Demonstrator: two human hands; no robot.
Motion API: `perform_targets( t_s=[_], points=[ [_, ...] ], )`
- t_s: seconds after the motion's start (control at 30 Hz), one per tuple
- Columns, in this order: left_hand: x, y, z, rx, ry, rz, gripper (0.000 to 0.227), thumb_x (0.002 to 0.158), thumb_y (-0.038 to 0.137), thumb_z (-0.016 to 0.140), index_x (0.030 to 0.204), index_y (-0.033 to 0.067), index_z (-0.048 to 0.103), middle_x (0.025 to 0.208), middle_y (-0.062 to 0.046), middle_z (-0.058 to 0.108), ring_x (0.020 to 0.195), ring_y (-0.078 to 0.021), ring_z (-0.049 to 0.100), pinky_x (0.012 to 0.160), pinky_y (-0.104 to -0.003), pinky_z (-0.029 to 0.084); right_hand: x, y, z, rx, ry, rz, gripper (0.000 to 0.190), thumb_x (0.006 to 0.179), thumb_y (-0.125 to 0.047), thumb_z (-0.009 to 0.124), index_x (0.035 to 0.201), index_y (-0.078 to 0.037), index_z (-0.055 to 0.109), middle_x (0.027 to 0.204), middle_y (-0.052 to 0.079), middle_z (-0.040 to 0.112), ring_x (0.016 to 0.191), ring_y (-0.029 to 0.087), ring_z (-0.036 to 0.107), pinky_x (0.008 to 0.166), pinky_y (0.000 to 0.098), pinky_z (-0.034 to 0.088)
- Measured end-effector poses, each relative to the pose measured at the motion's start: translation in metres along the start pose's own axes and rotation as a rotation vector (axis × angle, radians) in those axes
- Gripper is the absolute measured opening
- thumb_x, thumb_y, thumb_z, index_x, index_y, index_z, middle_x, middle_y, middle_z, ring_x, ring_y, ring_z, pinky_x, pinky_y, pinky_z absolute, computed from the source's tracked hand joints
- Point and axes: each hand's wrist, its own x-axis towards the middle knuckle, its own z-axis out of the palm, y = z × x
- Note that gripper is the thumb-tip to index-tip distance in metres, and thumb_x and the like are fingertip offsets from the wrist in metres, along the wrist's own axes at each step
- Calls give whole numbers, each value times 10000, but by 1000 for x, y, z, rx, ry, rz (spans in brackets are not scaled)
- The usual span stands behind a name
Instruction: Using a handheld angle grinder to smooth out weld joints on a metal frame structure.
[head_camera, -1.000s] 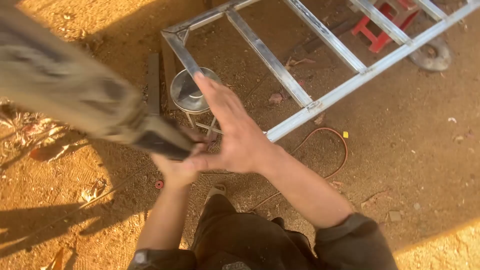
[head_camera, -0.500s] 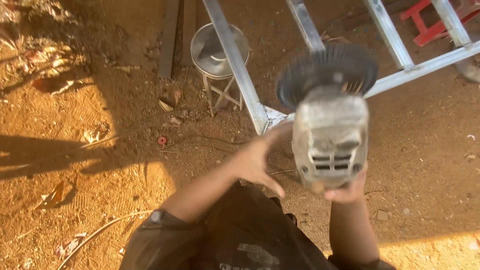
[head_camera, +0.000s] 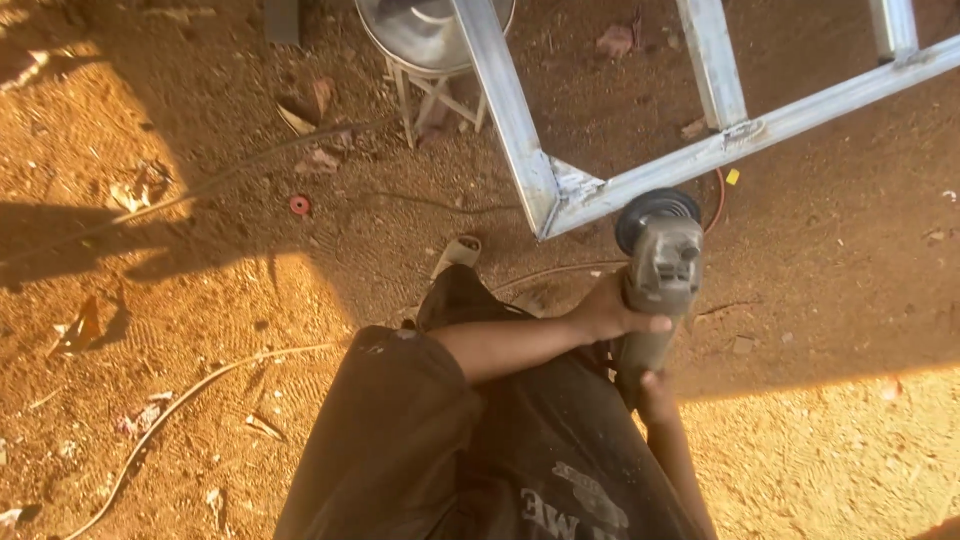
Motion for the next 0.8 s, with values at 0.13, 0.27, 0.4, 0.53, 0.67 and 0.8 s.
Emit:
perform_targets(
  t_s=[0.13, 0.27, 0.4, 0.53, 0.67, 0.8],
  points=[
    [19, 19, 4, -123, 165, -156, 1001, 637, 366, 922, 1386, -97, 447, 1289, -299, 577, 1288, -446, 520, 1107, -624, 405, 14, 35, -69, -350, -15, 170, 770, 730, -99, 885, 1412, 9, 542, 1204, 279, 698, 1056, 409, 697, 924, 600, 551],
    [54, -47, -10, -138, 293, -128, 886, 703, 278, 924, 1359, -110, 472, 1248, -312, 584, 1240, -455, 546, 1060, -622, 429, 51, 35, -92, -660, 128, 252, 597, 695, -187, 983, 1154, -76, 619, 950, 160, 725, 814, 288, 731, 702, 464, 627],
    [104, -102, -6, -97, 349, -141, 992, 680, 378, 953, 1419, -85, 481, 1337, -314, 565, 1305, -468, 520, 1068, -621, 441, 56, -33, -56, -784, 230, 340, 360, 786, -151, 792, 1070, -134, 571, 824, 119, 644, 643, 277, 679, 624, 478, 570],
    [127, -100, 10, -70, 397, -211, 949, 684, 371, 926, 1414, -71, 510, 1326, -315, 579, 1285, -494, 533, 1055, -653, 444, 92, -23, -96, -950, 229, 347, 349, 747, -193, 800, 1045, -180, 619, 789, 93, 690, 650, 264, 718, 657, 470, 559],
    [145, -139, -1, -127, 497, -208, 800, 700, 305, 933, 1326, -35, 568, 1208, -274, 640, 1186, -456, 607, 978, -629, 496, 111, -24, -113, -1178, 193, 340, 525, 710, -353, 780, 1158, -158, 587, 1016, 199, 689, 1081, 401, 673, 907, 572, 465],
    [151, -134, -2, -126, 503, -195, 721, 704, 284, 929, 1270, -33, 615, 1156, -275, 666, 1129, -449, 646, 927, -600, 531, 115, -28, -106, -1091, 217, 362, 420, 745, -346, 746, 1094, -160, 604, 894, 143, 670, 927, 314, 708, 859, 524, 473]
  ],
)
